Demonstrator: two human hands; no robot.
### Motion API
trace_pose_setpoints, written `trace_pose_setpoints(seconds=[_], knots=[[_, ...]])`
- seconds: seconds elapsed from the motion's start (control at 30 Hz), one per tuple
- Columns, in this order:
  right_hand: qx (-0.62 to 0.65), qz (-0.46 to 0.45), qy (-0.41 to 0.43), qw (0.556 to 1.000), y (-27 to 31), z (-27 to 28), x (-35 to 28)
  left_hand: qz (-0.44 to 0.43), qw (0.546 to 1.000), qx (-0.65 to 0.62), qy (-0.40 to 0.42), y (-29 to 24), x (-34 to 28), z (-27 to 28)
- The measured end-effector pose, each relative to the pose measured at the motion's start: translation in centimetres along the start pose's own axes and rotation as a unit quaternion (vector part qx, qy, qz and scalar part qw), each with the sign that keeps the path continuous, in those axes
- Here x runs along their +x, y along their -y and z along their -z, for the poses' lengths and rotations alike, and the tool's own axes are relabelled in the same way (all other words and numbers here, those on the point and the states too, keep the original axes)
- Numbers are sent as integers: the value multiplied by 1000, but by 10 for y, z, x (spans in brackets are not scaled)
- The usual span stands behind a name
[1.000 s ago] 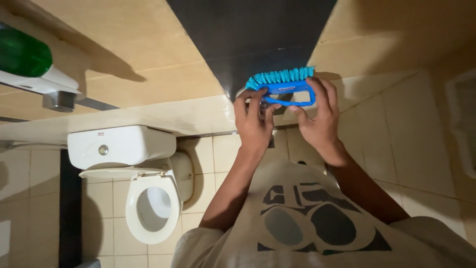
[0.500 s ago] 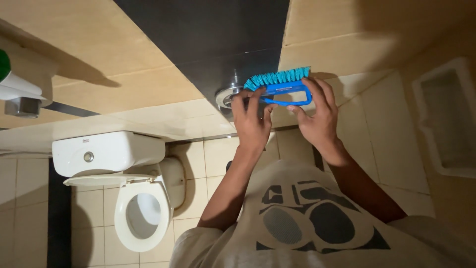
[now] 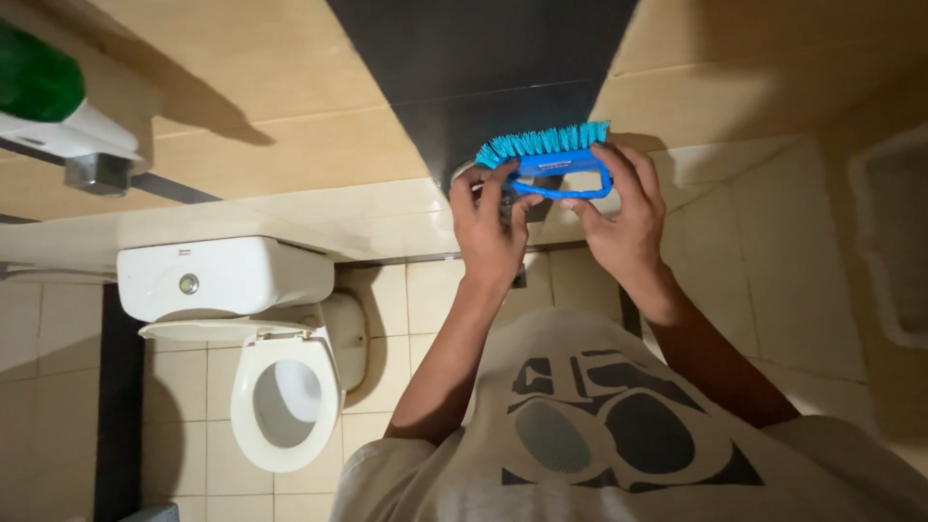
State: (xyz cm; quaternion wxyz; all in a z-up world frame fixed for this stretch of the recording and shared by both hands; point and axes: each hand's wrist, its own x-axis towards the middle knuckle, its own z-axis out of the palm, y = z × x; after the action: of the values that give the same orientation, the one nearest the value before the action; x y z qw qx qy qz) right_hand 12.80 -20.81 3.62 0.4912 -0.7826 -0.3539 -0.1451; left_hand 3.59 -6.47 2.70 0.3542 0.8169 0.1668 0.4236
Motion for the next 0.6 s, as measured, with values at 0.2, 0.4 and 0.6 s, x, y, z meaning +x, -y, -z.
trace_pose_setpoints(seconds=[0.2, 0.4, 0.6], knots=[[13, 15, 7, 1000, 31, -28, 2, 21, 1000, 24, -2, 24, 6, 32], [6, 51, 3, 999, 47, -53, 4, 41, 999, 22, 20, 43, 10, 61], [4, 34, 8, 999, 65, -70, 3, 38, 999, 26, 28, 55, 12, 80]])
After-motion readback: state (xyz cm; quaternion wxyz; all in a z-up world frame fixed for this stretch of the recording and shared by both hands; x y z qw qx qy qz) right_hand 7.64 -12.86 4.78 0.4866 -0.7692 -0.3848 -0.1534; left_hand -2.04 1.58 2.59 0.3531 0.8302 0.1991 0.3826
